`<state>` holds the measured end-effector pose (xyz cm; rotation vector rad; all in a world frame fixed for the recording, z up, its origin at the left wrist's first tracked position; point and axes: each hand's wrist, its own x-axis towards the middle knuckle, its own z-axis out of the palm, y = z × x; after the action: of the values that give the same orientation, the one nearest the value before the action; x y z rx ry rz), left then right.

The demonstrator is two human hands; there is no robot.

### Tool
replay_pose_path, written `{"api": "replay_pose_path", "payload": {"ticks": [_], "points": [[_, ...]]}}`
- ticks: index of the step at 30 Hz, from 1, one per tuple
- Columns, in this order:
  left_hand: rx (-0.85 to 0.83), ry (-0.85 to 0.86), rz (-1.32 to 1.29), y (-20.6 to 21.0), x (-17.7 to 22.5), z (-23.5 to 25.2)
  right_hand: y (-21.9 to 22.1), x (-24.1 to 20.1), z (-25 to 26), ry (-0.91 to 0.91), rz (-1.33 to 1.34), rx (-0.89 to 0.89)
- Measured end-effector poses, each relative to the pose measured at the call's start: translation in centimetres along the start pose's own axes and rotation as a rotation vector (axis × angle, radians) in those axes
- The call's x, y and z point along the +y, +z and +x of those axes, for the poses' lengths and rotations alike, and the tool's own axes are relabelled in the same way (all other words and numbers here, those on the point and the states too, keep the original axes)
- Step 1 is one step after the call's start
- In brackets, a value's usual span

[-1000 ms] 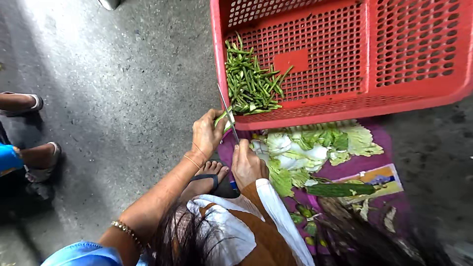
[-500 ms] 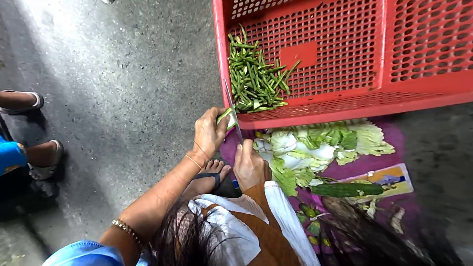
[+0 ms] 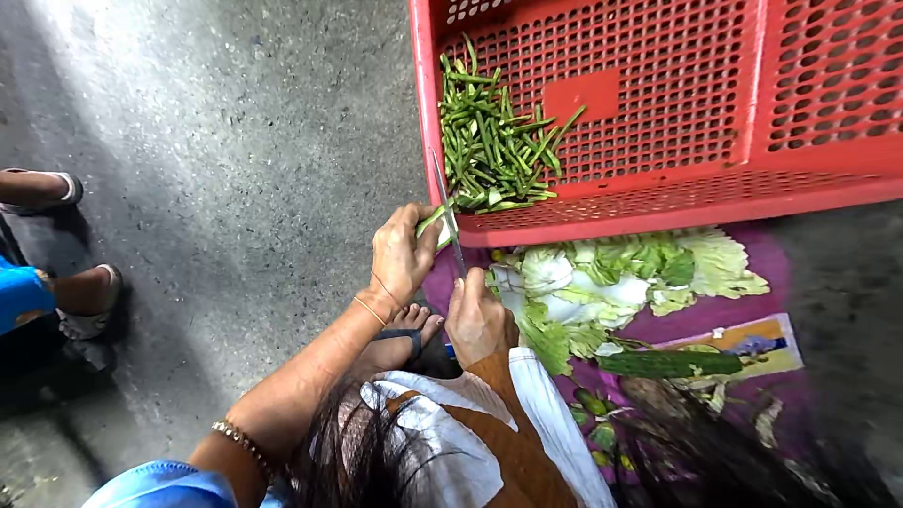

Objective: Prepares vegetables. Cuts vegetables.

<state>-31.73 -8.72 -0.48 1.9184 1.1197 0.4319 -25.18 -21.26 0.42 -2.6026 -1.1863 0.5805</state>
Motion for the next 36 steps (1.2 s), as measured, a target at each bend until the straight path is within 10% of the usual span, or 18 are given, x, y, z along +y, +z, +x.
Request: {"api": "replay_pose_path", "payload": {"ticks": [13, 21, 29, 36], "points": [[0.004, -0.011, -0.008, 0.5, -0.2, -0.4, -2.8, -2.2, 3.7, 0.101, -0.087, -0.373], [-0.167, -0.662, -0.732, -2.3, 0.2, -0.6, -4.0, 3.2, 3.9, 0.218, 0.344, -0.128], [-0.099, -0.207, -0.014, -1.0, 1.4, -0.3, -3.0, 0.1, 0.9, -0.029, 0.102, 0.086], [-0.001, -0.063, 0.002, -0.2, 0.4, 0.1, -2.1, -0.9, 0.4, -0.022, 0.005, -0.072]]}}
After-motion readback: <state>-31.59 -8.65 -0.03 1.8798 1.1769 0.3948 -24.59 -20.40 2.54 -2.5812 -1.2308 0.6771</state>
